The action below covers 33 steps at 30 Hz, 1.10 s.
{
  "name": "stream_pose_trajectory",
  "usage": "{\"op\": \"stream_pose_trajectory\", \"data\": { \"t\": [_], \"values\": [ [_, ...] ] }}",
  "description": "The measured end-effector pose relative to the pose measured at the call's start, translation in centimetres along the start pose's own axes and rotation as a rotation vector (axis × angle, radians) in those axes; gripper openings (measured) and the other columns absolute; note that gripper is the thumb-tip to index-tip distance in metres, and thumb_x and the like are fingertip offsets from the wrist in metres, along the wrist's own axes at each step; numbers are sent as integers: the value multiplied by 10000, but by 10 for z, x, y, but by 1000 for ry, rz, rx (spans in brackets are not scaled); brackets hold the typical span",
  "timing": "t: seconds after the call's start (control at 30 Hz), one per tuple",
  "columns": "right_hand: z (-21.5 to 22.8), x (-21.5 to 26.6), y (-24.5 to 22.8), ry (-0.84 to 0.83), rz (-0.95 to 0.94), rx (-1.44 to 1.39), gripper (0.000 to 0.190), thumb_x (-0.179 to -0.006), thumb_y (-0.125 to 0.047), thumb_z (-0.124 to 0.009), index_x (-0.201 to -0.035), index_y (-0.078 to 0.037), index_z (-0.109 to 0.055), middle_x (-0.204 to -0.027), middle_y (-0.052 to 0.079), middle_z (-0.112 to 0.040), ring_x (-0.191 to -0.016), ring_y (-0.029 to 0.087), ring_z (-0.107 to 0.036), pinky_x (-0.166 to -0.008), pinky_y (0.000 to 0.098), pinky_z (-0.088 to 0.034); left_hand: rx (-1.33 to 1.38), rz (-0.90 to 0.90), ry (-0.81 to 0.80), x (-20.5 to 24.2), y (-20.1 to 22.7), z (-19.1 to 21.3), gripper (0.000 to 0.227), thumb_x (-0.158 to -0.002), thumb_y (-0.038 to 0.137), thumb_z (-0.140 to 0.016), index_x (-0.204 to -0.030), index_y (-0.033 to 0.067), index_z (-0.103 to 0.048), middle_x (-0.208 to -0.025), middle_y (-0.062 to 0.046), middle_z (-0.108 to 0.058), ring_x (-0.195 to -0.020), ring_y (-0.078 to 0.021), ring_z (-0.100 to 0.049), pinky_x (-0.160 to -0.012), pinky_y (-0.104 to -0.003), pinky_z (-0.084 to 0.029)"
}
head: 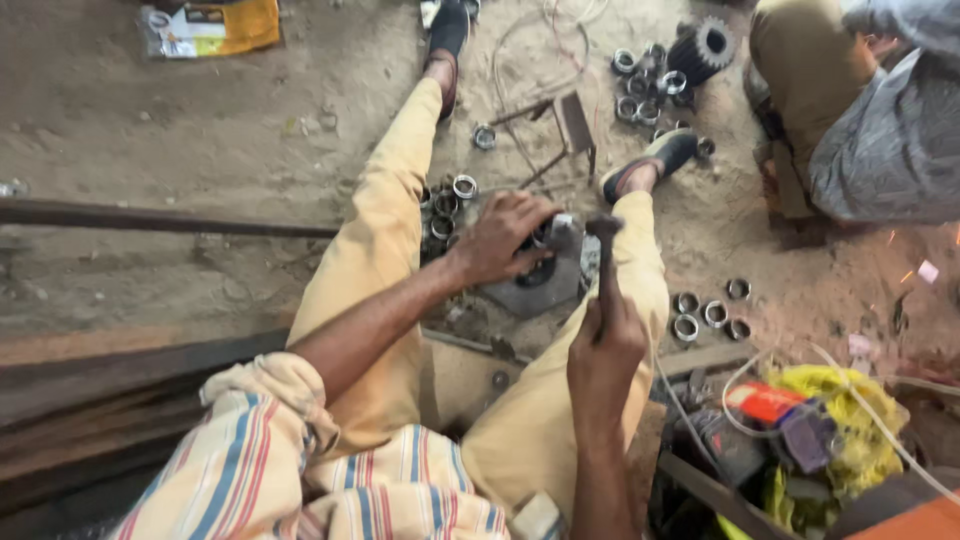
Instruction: The person sits on the ground and uses a hammer to strike a small metal ring placed on a metal anvil. The person repeatedly adjusts the ring's position and strikes it with the hammer. Another person is visible in the background using a grinder.
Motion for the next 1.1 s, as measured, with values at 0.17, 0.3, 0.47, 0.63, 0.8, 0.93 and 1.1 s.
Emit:
{"op": "stream_pose_trajectory", "data": {
  "t": [0.17, 0.3, 0.47, 0.63, 0.8, 0.93, 1.1],
  "values": [
    [-4, -6, -8, -41, 76, 25, 555, -909, 45, -587, -1456, -48, -570, -909, 220, -636, -818, 391, -614, -753, 485, -480, -50, 49, -5, -6, -6, 0, 711, -814, 297, -765, -1457, 115, -521, -1381, -109, -610, -1346, -309, -509, -1149, -465, -352],
    [-11, -5, -9, -32, 83, 12, 562, -932, 64, -562, -1484, -44, -561, -913, 219, -627, -806, 393, -604, -735, 487, -468, 5, -14, 61, -1, -7, 4, 688, -877, 363, -761, -1454, 94, -500, -1389, -124, -600, -1335, -334, -499, -1157, -472, -350],
    [-9, -8, -7, 16, 122, 53, 547, -930, 59, -570, -1466, -49, -579, -905, 212, -626, -796, 389, -604, -727, 481, -477, -15, 3, 32, -5, -9, -2, 695, -873, 398, -759, -1440, 90, -501, -1342, -129, -607, -1308, -336, -510, -1139, -490, -341],
    [-16, 0, -4, -38, 155, 97, 535, -926, 72, -568, -1448, -42, -600, -926, 208, -642, -806, 393, -611, -705, 482, -476, -28, 8, 42, 0, -7, -6, 687, -891, 414, -746, -1450, 105, -491, -1365, -113, -604, -1324, -323, -508, -1167, -479, -351],
    [-10, 3, -5, 50, 116, 57, 538, -971, 60, -540, -1497, -50, -560, -909, 185, -615, -757, 351, -606, -692, 454, -482, -59, -13, 49, 4, -8, -7, 718, -890, 422, -737, -1476, 101, -476, -1385, -123, -587, -1336, -318, -496, -1160, -485, -343],
    [-12, -2, -6, 30, 132, 87, 564, -957, 65, -542, -1510, -44, -559, -882, 182, -602, -750, 352, -602, -684, 454, -480, -52, -2, 44, -2, -11, -9, 715, -905, 461, -728, -1481, 115, -484, -1378, -107, -598, -1323, -311, -497, -1148, -483, -345],
    [-8, 0, -11, 95, 126, 75, 539, -987, 50, -538, -1520, -32, -545, -869, 173, -596, -741, 343, -590, -688, 455, -470, -78, -14, 39, -1, -11, -6, 712, -919, 473, -724, -1466, 88, -480, -1359, -121, -599, -1298, -314, -506, -1147, -479, -346]
  ]
}}
Point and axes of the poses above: each hand's wrist, its own x-axis away from the middle knuckle, its own z-axis out of the back of the hand, y = z × x, the point moved 8 cm from there along -x, towards the middle knuckle
